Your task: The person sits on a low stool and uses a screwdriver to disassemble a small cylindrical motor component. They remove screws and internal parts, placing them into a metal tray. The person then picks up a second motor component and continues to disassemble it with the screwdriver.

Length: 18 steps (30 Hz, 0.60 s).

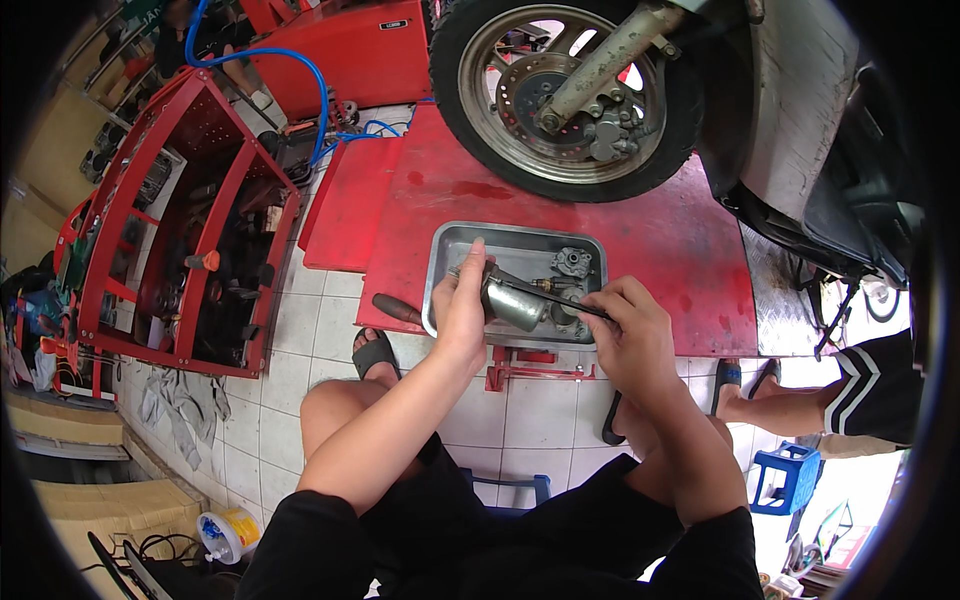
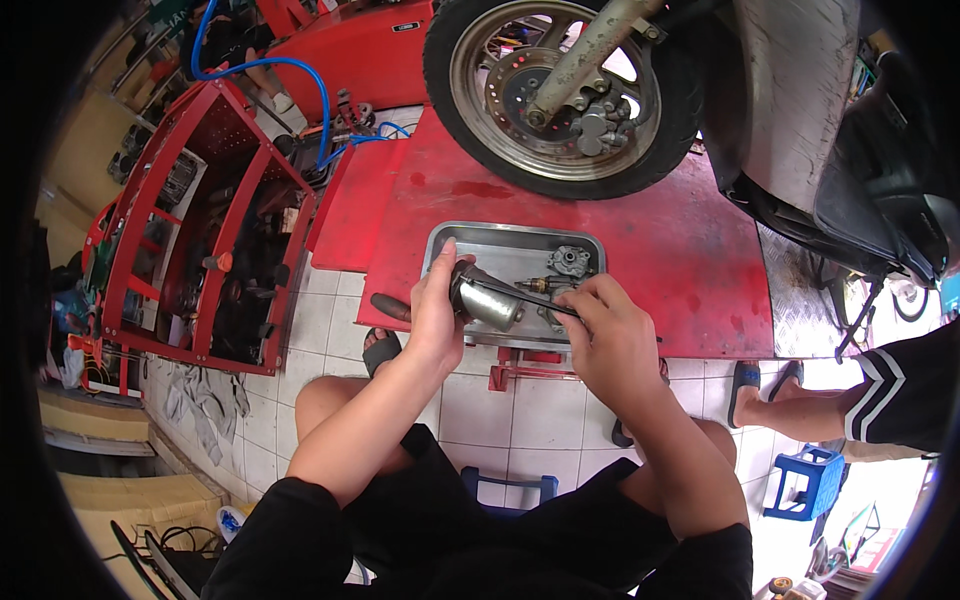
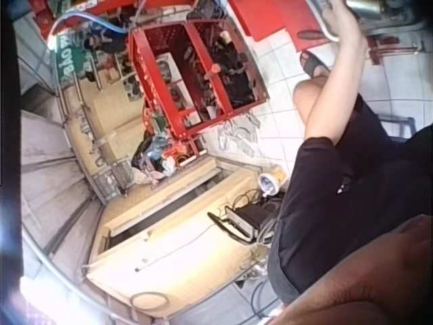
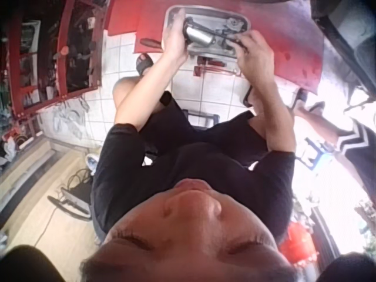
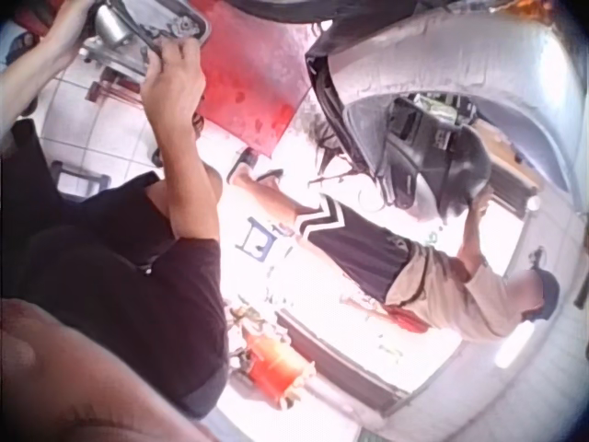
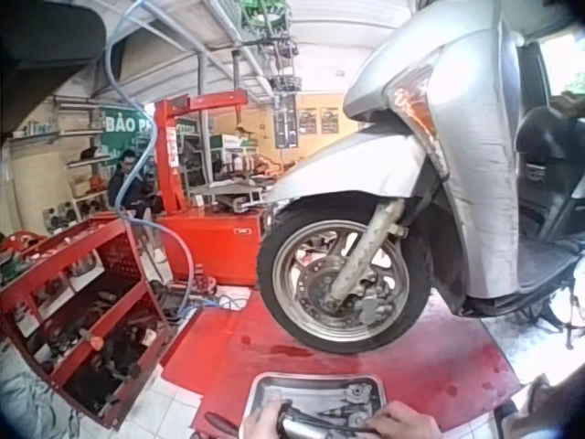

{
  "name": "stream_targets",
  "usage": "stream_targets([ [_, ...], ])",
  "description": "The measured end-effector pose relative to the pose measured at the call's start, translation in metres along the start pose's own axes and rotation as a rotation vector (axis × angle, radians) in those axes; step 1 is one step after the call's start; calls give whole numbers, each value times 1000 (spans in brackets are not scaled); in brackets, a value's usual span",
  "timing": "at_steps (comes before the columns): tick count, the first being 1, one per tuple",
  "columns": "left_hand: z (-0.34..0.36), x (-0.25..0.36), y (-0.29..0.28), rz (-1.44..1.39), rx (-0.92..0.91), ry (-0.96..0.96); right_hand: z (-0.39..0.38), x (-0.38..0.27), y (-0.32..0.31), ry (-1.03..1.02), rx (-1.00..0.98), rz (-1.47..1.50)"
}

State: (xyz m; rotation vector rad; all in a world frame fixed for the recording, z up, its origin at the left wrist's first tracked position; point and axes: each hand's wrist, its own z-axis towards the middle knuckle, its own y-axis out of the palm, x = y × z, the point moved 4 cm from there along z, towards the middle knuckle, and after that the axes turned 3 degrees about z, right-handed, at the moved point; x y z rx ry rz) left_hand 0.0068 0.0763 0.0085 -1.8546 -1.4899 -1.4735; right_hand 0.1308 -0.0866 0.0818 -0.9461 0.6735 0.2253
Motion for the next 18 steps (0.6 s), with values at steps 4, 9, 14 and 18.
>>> stream_targets([
  [4,0,0,0,-41,4,-33,1,-2,-2,-13,11,14],
  [9,0,0,-1,-73,25,-75,1,-2,-1,-6,16,22],
  [14,3,-5,-2,-69,26,-62,1,-1,1,-13,16,25],
  [18,1,-2,-2,-42,37,-53,1,-2,1,-9,22,24],
])
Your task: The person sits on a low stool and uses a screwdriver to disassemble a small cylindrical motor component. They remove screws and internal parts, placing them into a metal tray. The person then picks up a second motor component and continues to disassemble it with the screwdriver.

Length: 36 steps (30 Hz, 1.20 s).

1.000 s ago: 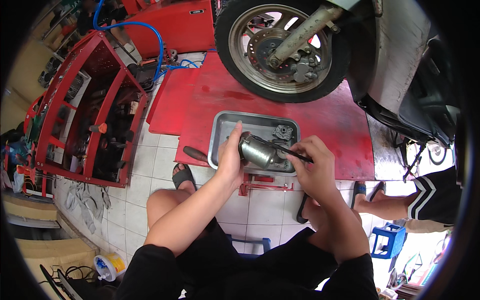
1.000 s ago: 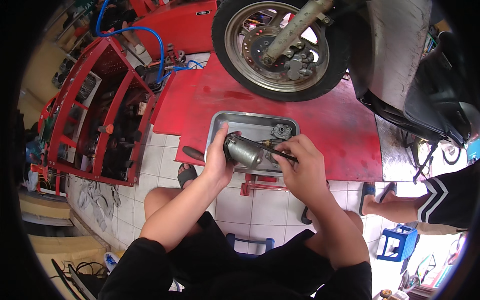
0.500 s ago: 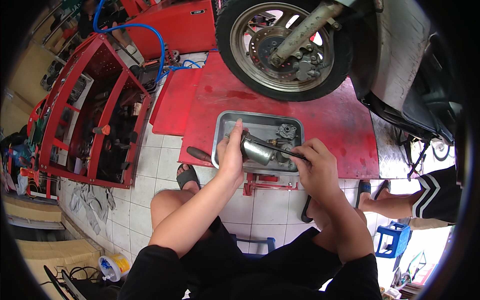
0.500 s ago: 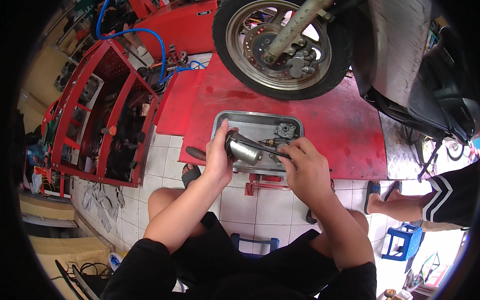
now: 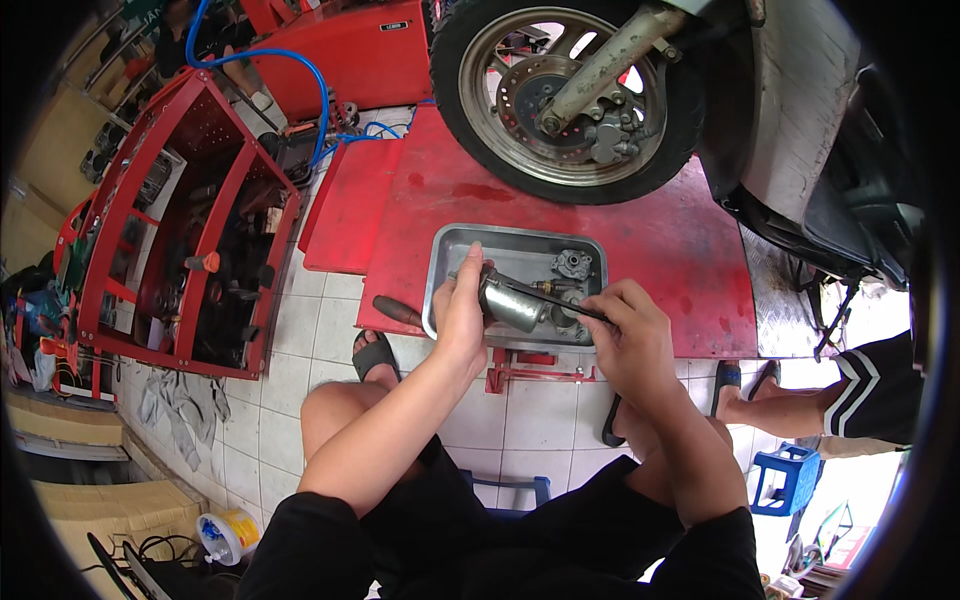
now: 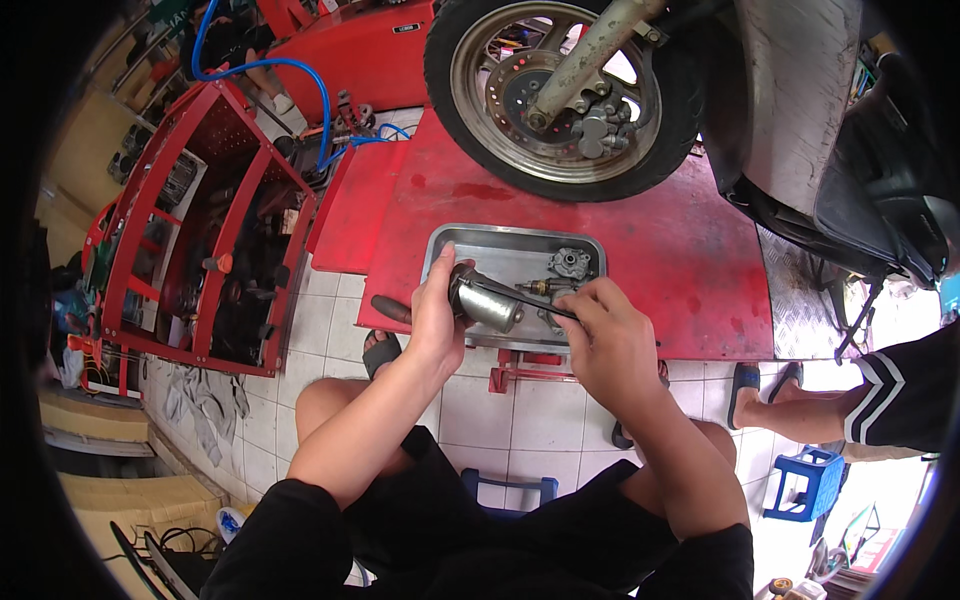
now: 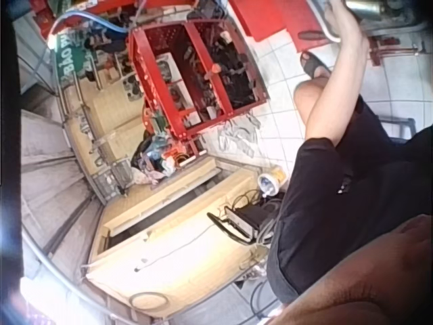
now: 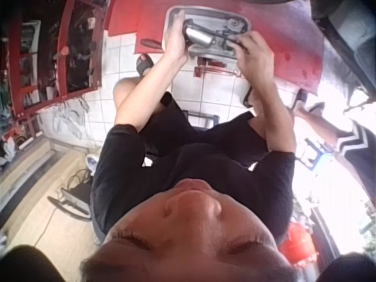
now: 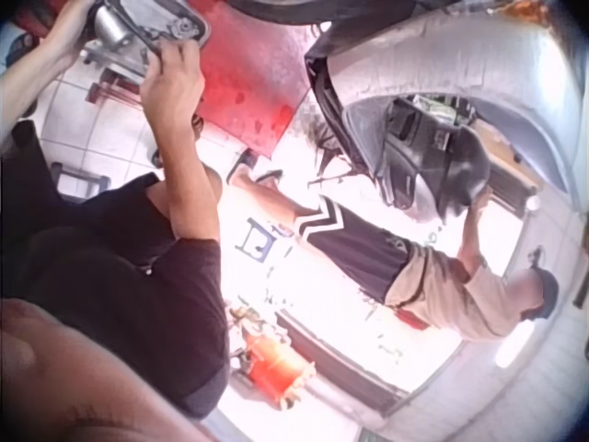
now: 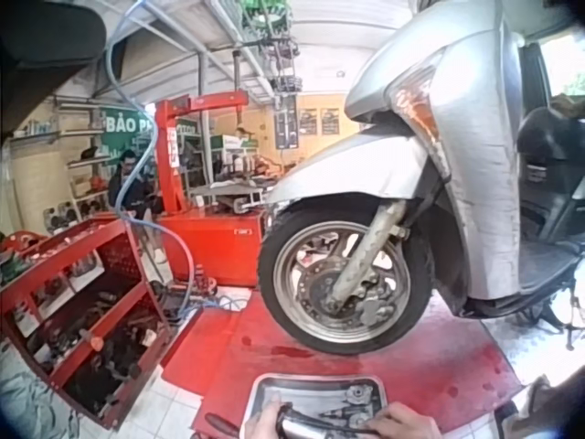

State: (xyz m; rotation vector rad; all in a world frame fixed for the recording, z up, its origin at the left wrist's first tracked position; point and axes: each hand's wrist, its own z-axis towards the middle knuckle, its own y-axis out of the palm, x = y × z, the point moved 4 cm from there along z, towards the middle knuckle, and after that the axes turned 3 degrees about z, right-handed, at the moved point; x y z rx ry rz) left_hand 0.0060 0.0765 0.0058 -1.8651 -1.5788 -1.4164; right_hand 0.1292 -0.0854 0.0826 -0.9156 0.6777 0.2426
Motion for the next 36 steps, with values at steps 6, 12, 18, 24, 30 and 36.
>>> stream_targets([
  [6,-2,-3,2,-60,22,-59,-4,1,3,5,-15,-33],
  [12,0,-3,-1,-5,3,20,0,1,-4,55,-2,-24],
  [18,-2,-3,1,6,10,12,1,4,-5,46,14,-35],
  [24,-2,-6,0,-8,13,-26,2,3,-6,94,-27,-63],
  [30,-1,-8,0,-2,2,-19,-2,8,1,24,27,3],
  [36,-3,-7,0,-12,-3,-35,1,3,-2,70,-19,45],
])
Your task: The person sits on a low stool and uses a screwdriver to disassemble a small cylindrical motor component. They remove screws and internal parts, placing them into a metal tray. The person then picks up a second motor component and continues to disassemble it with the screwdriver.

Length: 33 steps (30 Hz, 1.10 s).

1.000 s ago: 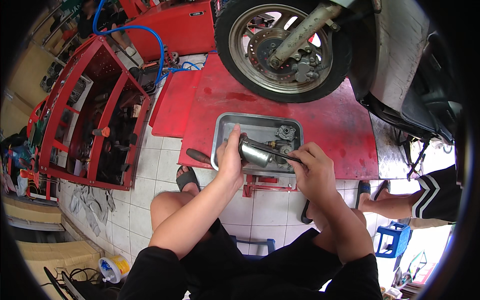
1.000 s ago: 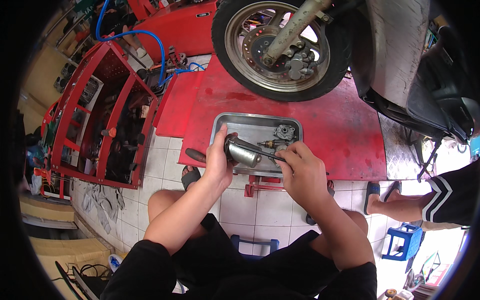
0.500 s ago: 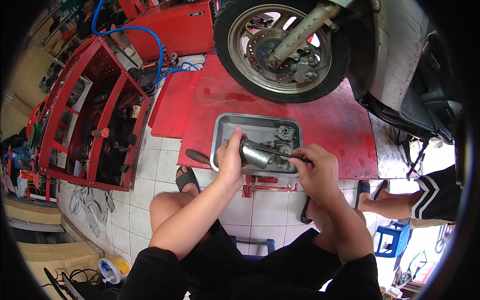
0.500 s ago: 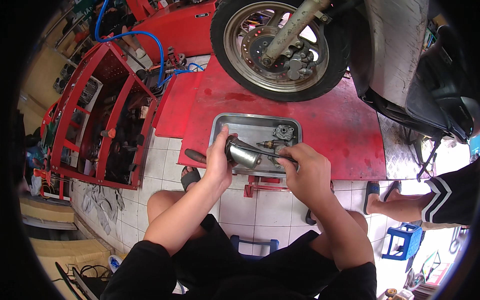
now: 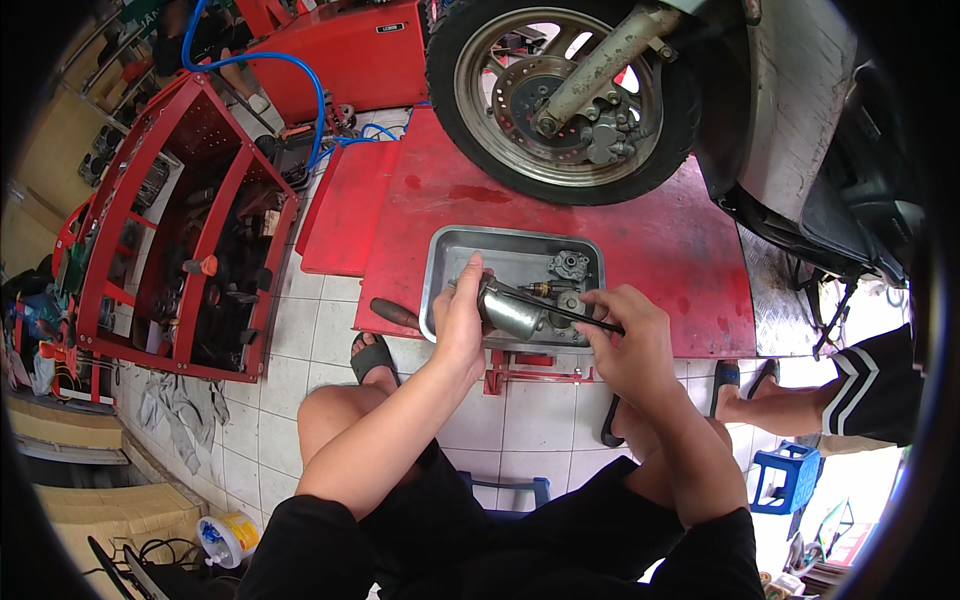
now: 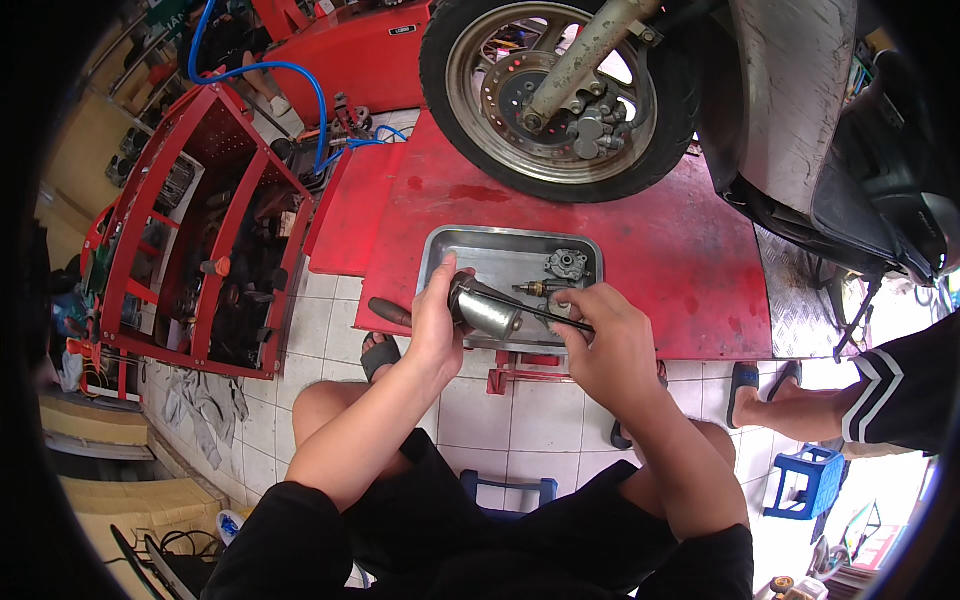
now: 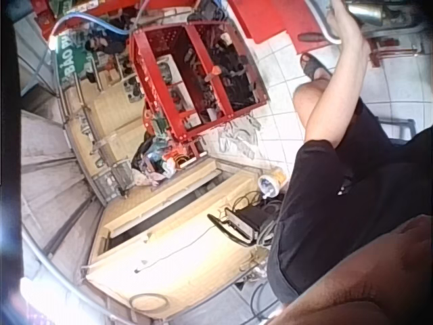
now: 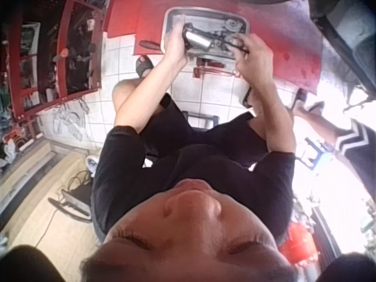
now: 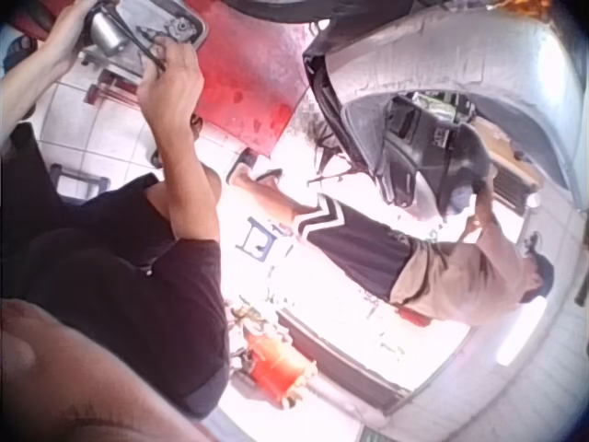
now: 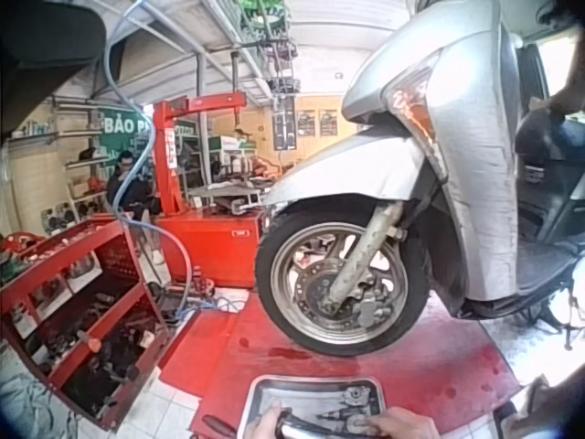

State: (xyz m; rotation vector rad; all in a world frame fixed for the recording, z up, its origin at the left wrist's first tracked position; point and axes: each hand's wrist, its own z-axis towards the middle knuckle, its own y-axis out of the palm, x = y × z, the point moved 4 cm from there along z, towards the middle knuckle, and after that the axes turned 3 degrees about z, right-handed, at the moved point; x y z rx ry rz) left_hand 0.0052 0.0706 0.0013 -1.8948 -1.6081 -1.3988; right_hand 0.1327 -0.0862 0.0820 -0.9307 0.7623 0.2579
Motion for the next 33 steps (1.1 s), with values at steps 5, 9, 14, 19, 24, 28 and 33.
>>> stream_targets([
  [5,1,0,0,-10,7,-19,-1,0,0,19,-12,-34],
  [9,-1,3,1,4,6,-17,-2,5,2,-41,-34,-67],
  [14,0,2,-1,9,24,-17,1,-5,0,28,-78,-12],
  [19,1,-1,0,13,5,-36,-1,1,1,40,-77,-31],
  [24,2,-2,-1,34,-9,-66,-2,5,4,2,-89,3],
  [28,-1,1,0,15,5,-28,1,-5,1,31,-73,-18],
  [33,1,-1,2,0,11,-26,-4,8,3,15,-45,23],
])
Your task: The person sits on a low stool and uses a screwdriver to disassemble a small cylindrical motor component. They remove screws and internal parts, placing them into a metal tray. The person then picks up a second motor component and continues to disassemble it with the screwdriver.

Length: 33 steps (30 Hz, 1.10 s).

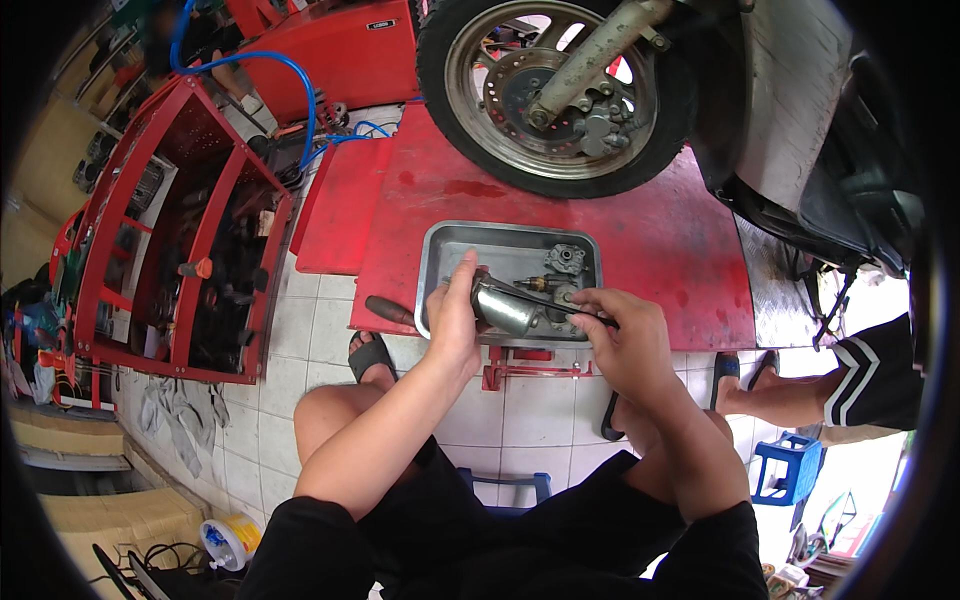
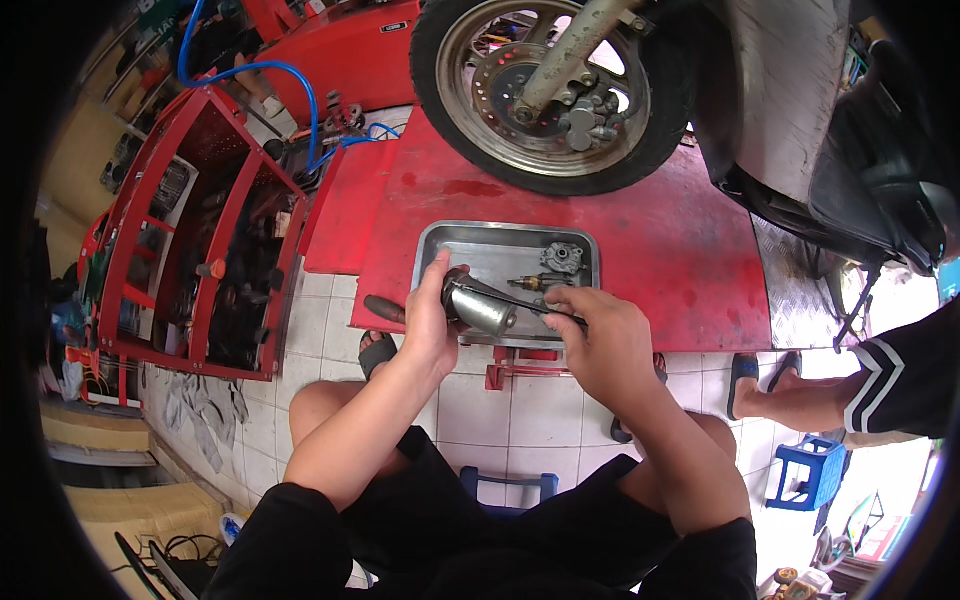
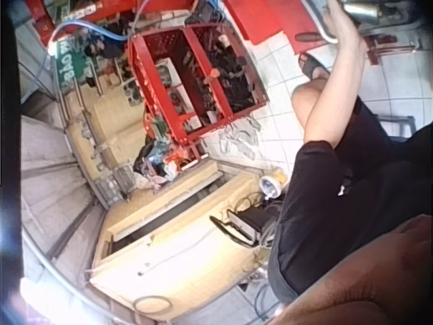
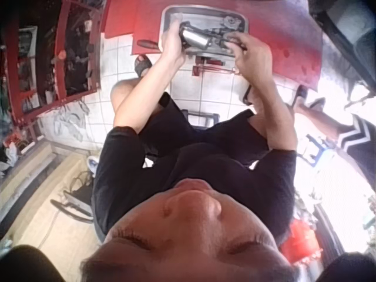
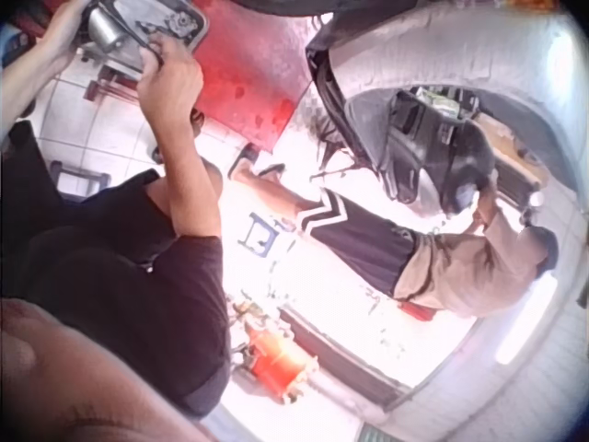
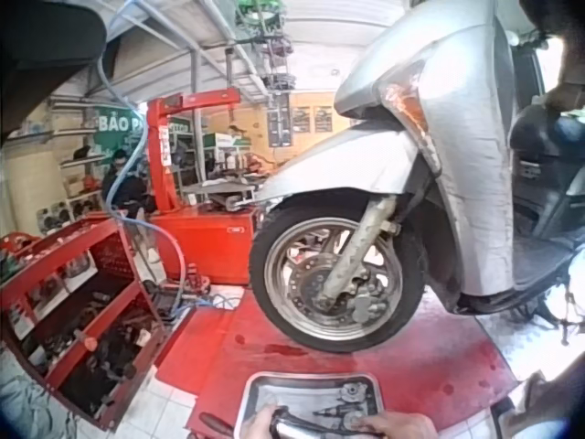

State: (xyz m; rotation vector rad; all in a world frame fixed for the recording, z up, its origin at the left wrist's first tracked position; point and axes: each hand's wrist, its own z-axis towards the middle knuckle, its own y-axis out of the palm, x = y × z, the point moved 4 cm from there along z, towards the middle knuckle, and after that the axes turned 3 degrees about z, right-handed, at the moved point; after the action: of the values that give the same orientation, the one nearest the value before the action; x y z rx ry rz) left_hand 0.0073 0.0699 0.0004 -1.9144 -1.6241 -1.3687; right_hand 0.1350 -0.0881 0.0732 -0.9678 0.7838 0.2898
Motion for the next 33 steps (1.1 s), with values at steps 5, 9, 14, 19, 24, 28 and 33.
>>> stream_targets([
  [5,6,-5,-5,43,-24,-40,2,-5,1,-2,-40,2],
  [9,6,-5,-5,45,-28,-46,3,-7,-3,54,-64,-62],
  [14,6,-6,-5,37,-17,-50,1,-5,-3,65,14,-8],
  [19,7,-3,-5,12,-8,-34,1,0,-1,1,5,6],
  [24,8,-5,-5,42,-21,-56,3,-6,-6,25,3,-33],
  [28,7,-5,-5,31,-30,-54,3,-7,-8,41,26,-59],
  [33,5,-3,-3,27,-28,-48,0,-7,-7,19,33,-83],
])
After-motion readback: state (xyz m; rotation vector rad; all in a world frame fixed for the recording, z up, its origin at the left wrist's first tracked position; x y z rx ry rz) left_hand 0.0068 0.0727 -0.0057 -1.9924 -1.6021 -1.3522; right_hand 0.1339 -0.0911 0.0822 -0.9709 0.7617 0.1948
